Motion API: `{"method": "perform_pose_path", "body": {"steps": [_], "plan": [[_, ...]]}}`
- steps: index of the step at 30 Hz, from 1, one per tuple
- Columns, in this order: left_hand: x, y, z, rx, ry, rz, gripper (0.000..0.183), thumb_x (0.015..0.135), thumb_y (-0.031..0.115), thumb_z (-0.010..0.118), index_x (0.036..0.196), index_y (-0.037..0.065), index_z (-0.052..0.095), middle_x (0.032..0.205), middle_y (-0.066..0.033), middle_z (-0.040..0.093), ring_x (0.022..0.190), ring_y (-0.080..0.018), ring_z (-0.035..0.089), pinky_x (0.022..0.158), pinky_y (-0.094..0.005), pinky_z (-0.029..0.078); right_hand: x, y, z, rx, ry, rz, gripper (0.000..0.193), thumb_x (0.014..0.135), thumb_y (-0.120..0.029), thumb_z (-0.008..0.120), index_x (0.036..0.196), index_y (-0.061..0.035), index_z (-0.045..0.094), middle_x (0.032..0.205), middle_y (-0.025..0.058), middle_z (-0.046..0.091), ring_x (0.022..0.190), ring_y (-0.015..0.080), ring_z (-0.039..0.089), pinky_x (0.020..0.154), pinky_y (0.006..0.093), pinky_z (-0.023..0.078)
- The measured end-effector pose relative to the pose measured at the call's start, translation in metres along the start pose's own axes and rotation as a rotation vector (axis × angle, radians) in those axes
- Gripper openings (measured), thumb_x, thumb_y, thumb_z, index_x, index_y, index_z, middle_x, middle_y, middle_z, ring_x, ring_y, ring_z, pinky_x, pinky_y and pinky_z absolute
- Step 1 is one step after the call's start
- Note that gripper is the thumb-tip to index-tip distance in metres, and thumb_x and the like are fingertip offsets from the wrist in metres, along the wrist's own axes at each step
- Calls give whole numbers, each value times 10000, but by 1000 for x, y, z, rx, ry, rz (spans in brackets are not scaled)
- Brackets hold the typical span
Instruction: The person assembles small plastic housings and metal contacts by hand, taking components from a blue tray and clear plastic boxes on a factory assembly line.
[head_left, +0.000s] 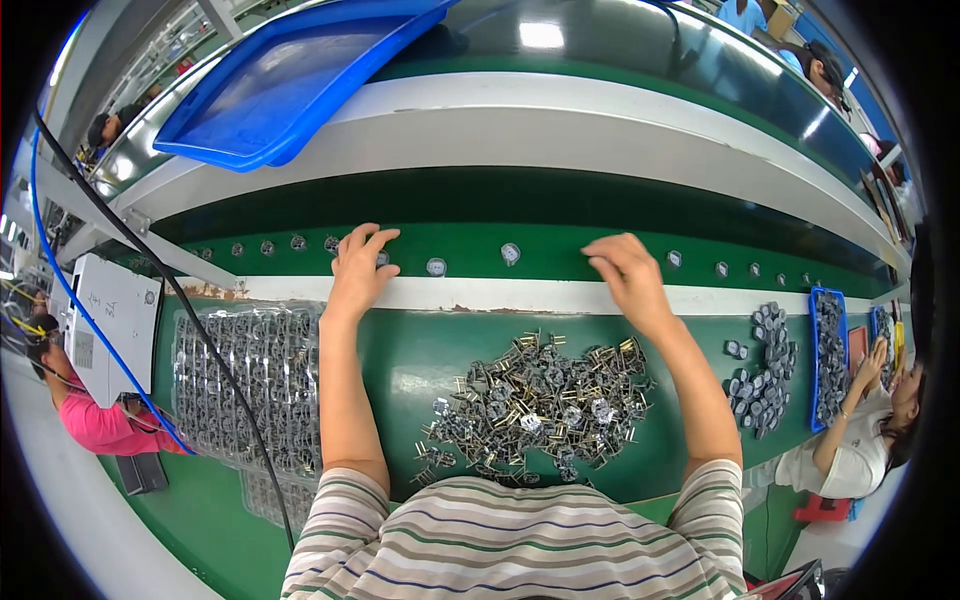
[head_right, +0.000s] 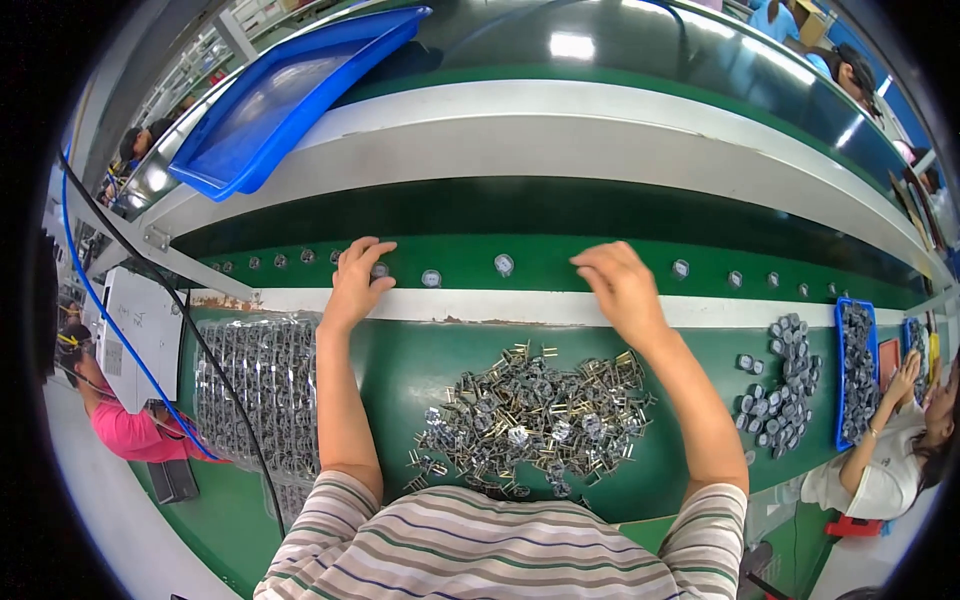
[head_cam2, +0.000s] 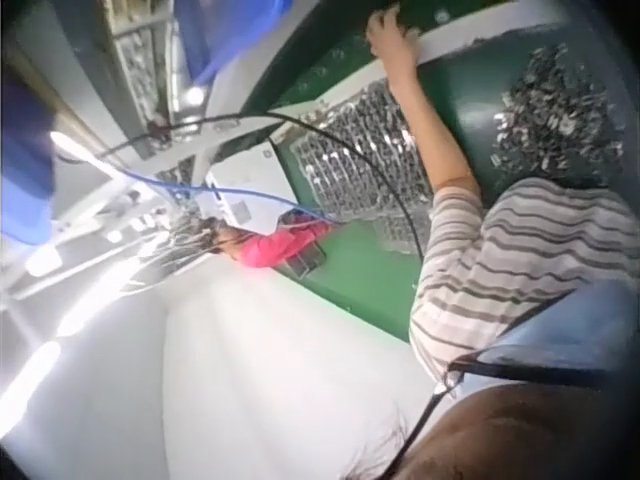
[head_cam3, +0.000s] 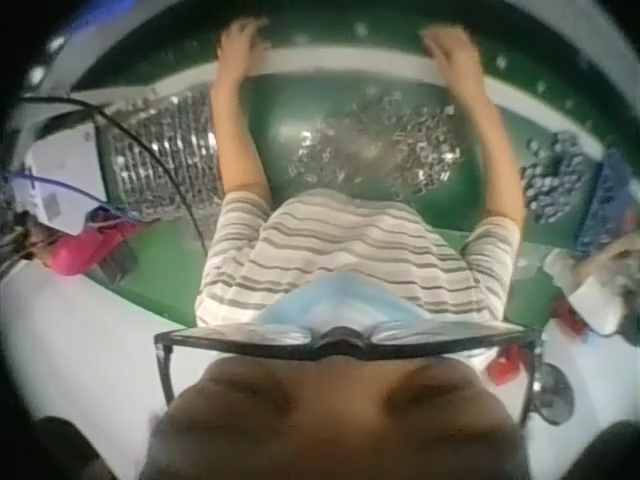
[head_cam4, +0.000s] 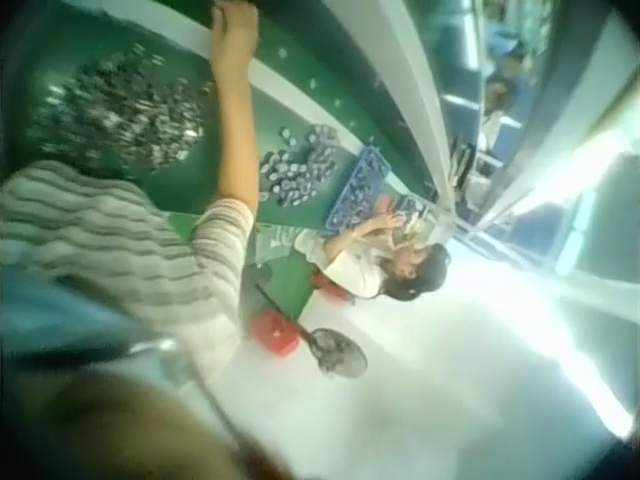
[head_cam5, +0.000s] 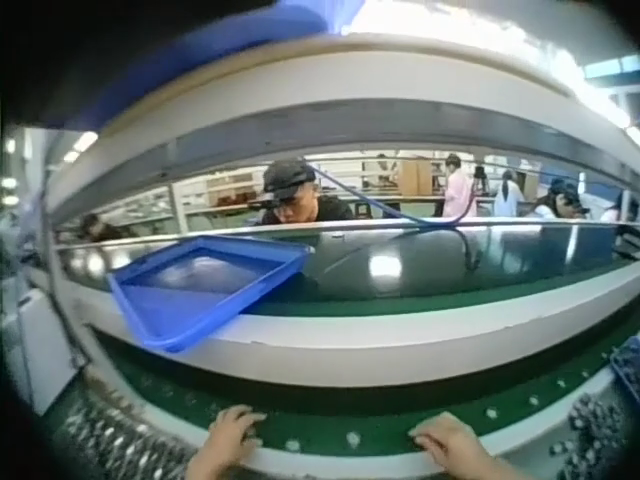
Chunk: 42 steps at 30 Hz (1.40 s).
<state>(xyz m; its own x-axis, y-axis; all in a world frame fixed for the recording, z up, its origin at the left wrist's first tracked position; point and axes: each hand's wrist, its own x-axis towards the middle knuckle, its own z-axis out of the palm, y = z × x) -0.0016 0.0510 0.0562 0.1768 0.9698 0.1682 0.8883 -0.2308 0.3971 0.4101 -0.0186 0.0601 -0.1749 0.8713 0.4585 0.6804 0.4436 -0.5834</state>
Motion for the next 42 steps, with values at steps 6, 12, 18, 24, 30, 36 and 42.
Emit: {"method": "perform_pose_path", "body": {"steps": [6, 12, 18, 24, 30, 36, 42], "plan": [[9, -33, 1, -186, -70, 66, 501, 763, -27, 841, 1242, 82, 742, 1316, -94, 648, 1236, -333, 593, 1015, -399, 521, 58, -11, 98, 91, -420, -19, 462, 911, -2, 723, 1351, -129, 670, 1390, 114, 590, 1276, 346, 541, 1074, 440, 514], [20, -33, 7, -271, -101, 49, 321, 767, -22, 827, 1079, 36, 781, 1106, -122, 690, 1002, -324, 680, 873, -406, 561, 86, -38, 153, 173, -491, -145, 536, 887, 20, 712, 1379, -190, 673, 1372, 117, 578, 1285, 350, 524, 1079, 449, 517], [21, -56, 20, -278, -22, 103, 353, 718, -16, 840, 1062, 32, 776, 1054, -141, 711, 967, -332, 704, 867, -401, 566, 106, -54, 191, -81, -566, -519, 230, 956, -170, 605, 1158, -156, 714, 1201, 99, 587, 1219, 327, 544, 931, 439, 586], [27, 32, 19, -398, -71, 306, 307, 793, -69, 817, 1077, 19, 743, 1098, -106, 705, 937, -231, 703, 722, -317, 602, 70, -23, 116, 37, -415, -357, 297, 895, -87, 681, 1187, -141, 677, 1161, 116, 594, 1179, 360, 570, 950, 456, 563], [53, 205, 84, -433, -507, 1038, 259, 830, 53, 821, 1065, 29, 714, 1074, -93, 691, 1026, -304, 668, 890, -412, 559, -61, 18, -74, -271, -148, 102, 401, 865, 68, 694, 1242, -66, 666, 1215, 159, 600, 1197, 376, 582, 1011, 436, 515], [31, 320, 173, -418, -799, 1185, 283, 836, 92, 829, 1097, 33, 737, 1113, -119, 698, 1095, -344, 661, 986, -452, 532, -170, 10, -125, -459, -130, 463, 361, 867, 43, 725, 1209, -66, 684, 1138, 137, 606, 1137, 365, 596, 957, 455, 532], [21, 342, 166, -500, -833, 1127, 321, 877, 90, 787, 1184, 24, 723, 1192, -144, 705, 1177, -356, 657, 1041, -454, 519, -181, 0, -115, -936, -30, 233, 322, 891, -45, 736, 1210, -75, 708, 1204, 130, 643, 1092, 342, 635, 902, 459, 498]]}}
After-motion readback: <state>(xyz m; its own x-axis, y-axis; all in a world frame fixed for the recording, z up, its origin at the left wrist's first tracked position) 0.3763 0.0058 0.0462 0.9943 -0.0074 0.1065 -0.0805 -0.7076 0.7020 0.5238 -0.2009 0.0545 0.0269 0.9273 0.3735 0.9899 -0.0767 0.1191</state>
